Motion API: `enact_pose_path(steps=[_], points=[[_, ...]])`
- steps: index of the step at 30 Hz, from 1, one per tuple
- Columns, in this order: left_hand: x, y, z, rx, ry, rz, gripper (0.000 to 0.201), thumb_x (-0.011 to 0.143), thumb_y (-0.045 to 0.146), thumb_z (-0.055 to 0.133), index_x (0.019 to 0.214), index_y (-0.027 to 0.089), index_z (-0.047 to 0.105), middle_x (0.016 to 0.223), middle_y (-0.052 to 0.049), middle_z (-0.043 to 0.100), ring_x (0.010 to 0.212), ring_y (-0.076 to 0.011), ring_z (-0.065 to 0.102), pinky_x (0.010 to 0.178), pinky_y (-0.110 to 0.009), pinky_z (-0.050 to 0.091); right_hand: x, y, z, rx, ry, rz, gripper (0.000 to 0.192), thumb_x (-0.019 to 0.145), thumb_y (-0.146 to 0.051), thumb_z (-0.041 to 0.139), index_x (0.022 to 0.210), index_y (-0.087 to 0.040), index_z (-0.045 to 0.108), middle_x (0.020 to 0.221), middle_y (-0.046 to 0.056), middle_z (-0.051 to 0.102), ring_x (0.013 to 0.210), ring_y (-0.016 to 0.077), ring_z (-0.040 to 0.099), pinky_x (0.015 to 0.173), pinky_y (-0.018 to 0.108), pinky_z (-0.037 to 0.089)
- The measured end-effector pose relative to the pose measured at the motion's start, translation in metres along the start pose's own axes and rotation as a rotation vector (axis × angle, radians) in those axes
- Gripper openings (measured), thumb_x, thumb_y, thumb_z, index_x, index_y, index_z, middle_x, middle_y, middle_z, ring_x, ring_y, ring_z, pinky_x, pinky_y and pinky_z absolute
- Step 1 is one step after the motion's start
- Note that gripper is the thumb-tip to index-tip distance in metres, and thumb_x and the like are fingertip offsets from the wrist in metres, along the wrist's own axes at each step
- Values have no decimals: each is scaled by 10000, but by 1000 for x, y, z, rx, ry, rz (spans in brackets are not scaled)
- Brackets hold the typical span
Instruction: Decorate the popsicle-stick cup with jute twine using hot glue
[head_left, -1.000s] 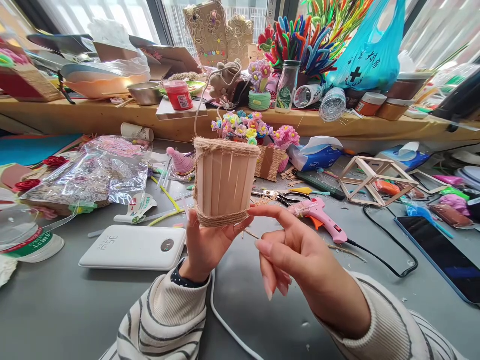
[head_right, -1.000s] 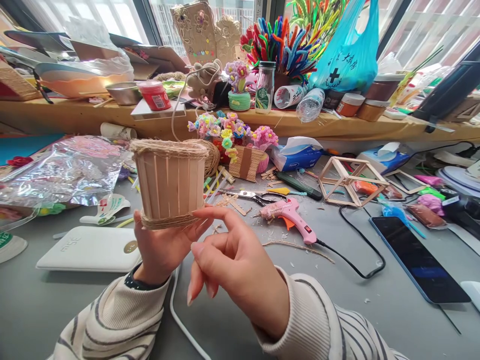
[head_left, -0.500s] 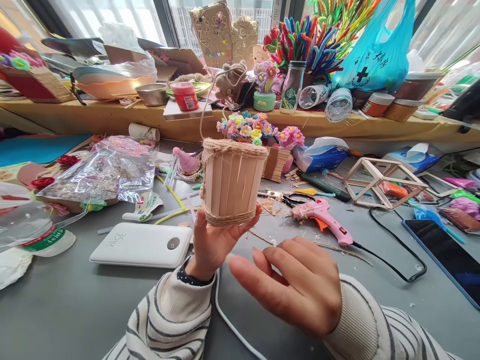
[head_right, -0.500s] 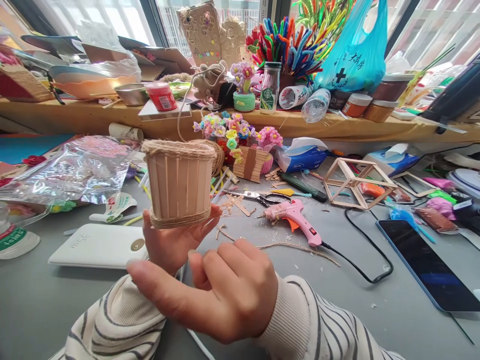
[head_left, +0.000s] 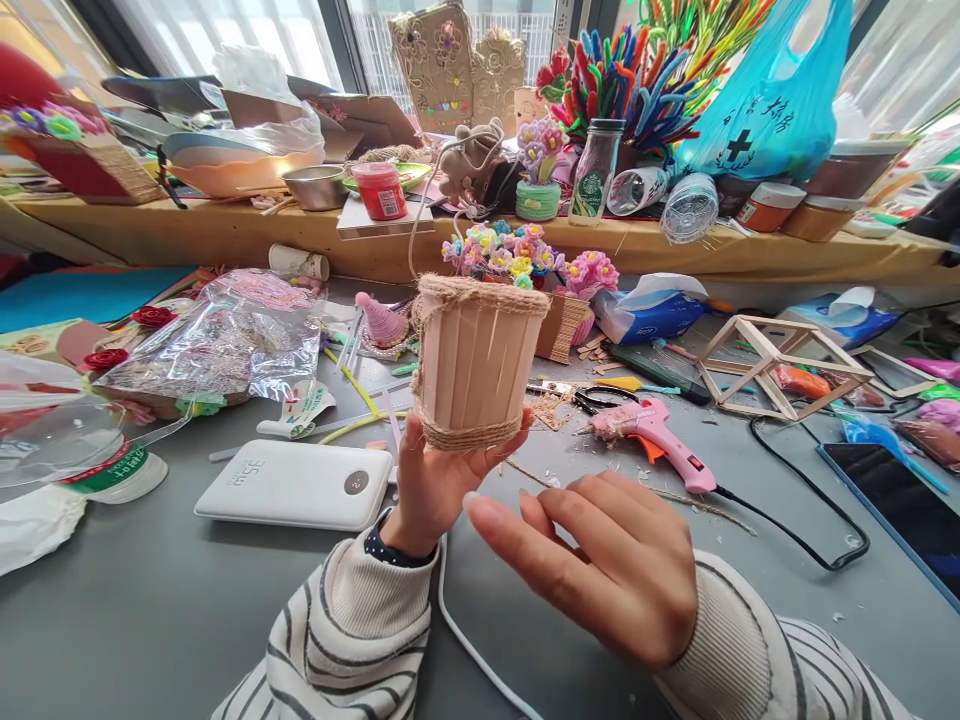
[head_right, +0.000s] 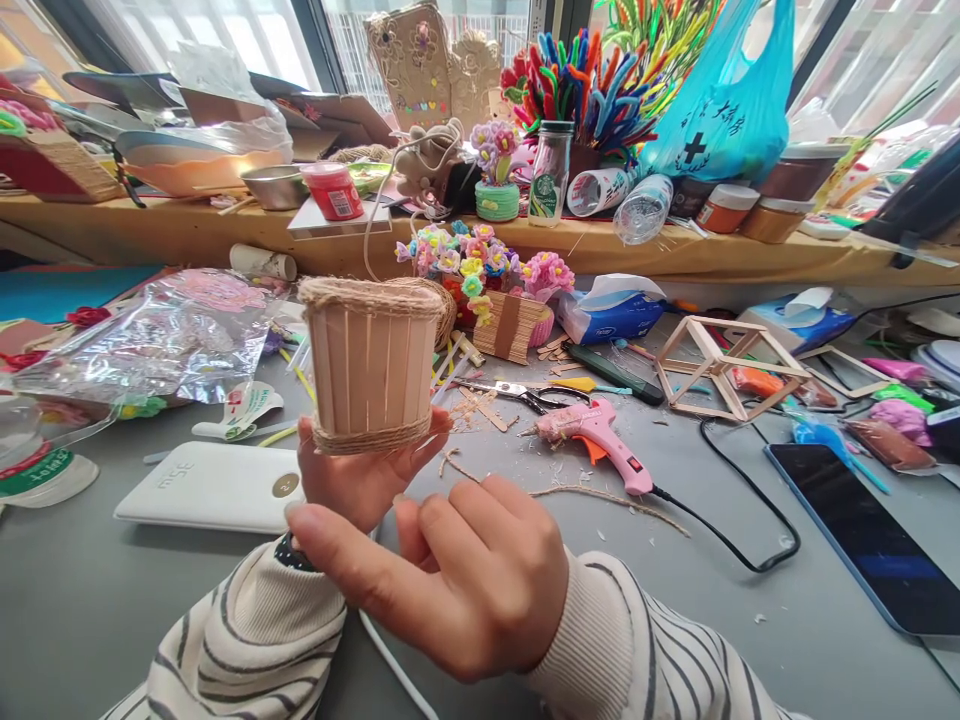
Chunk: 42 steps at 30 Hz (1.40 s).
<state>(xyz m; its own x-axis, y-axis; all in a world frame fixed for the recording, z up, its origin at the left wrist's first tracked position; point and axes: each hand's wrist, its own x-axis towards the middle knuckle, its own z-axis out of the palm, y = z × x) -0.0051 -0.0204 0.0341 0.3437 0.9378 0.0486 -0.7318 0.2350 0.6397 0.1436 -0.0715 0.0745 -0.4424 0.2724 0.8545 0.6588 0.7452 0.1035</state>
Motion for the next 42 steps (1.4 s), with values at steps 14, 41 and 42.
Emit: enact_pose_path(steps=[14, 41, 42], points=[[2, 1, 0, -135, -49, -26, 639, 658, 554, 646, 1127, 122, 610, 1014, -85, 708, 983, -244, 635, 923, -357, 440, -3, -11, -2, 38, -37, -158, 246, 841, -254, 500, 1029, -239, 659, 1093, -67, 670, 1159, 110, 533, 1116, 332, 305], [1, 0, 1, -62, -26, 0, 640, 673, 595, 599, 1111, 128, 616, 1015, -92, 699, 986, -272, 618, 948, -414, 402, 2, -17, -6, 625, 119, 450, 529, 772, -57, 528, 1212, -347, 484, 1223, -46, 588, 889, 106, 646, 883, 298, 549], [1, 0, 1, -54, -25, 3, 635, 670, 596, 604, 1109, 138, 620, 1025, -89, 697, 984, -270, 619, 948, -412, 406, 5, -14, -9, 812, 150, 632, 585, 779, -91, 528, 1283, -358, 400, 1231, -19, 577, 755, 99, 657, 814, 309, 579]])
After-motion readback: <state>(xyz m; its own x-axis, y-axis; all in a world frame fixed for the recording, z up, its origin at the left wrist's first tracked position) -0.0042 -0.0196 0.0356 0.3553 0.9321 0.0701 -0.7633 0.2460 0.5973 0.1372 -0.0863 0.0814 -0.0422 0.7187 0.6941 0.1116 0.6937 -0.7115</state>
